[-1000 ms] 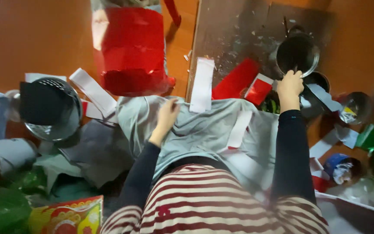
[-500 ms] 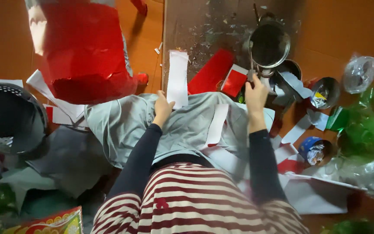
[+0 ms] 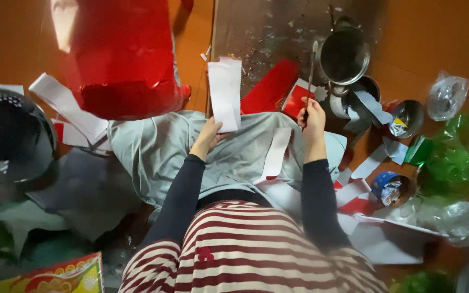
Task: Applying colored paper to a bamboo lantern frame and cutting paper strips.
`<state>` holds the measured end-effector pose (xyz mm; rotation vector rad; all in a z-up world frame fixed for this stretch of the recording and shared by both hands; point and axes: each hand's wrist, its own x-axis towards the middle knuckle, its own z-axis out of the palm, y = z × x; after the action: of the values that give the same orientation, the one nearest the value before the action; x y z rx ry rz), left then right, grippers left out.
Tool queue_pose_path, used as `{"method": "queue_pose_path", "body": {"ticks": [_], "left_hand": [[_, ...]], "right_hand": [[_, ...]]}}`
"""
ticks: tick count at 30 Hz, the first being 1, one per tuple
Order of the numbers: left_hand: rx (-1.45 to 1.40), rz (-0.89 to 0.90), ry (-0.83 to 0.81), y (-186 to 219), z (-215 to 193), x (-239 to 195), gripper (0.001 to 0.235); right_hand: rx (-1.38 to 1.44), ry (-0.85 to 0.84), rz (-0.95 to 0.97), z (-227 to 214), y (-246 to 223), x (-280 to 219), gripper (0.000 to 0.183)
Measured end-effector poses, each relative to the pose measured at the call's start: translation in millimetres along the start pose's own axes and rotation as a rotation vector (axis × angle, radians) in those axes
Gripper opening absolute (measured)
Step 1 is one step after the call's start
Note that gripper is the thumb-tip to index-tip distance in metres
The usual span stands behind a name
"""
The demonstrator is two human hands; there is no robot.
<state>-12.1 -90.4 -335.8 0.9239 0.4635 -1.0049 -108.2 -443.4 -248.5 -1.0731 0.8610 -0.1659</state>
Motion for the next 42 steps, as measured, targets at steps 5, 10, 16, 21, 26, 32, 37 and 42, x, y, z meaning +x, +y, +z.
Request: {"method": "queue_pose_path", "body": {"ticks": [5,10,16,21,26,32,37,42], "left_hand": [[-0.126,0.034,-0.141,-7,-25,7,0.034],[-0.104,-0.003,-0.060,-6,-23,10,0.035],[-0.096,-0.026,-0.083,-4,-19,8,0.037],[-0.143,-0.063,-0.045,1,-16,-2,0.035],[-0.192,-0.043,-0.052,-16,-31,21,0.037],[-0.273,-0.086,-0.090,-11,-31,18,0.038],[-0.224,-0.058,0.011,-39,-54,49,0.038],[-0.317,-0.056,-0.194,19,-13,-16,0.046]], "right_hand": [[-0.361,-0.046,0.022,74,4,-65,0.028],[-1.315,-0.217,-0.920,119,36,-68,0.028],[-1.658,-0.245,-0.533,190,38,-47,0.030],[-1.365,-0.115,-0.748,162,103,-16,0.036],[-1.401,-0.172,-0.693,135,79,-98,0.037],[-1.504,-0.172,-0.464,120,42,-189,0.014],[-1.376,-0.234,-0.453,116,62,-215,0.014],[-1.524,-0.198,-0.255,80,66,-207,0.018]]}}
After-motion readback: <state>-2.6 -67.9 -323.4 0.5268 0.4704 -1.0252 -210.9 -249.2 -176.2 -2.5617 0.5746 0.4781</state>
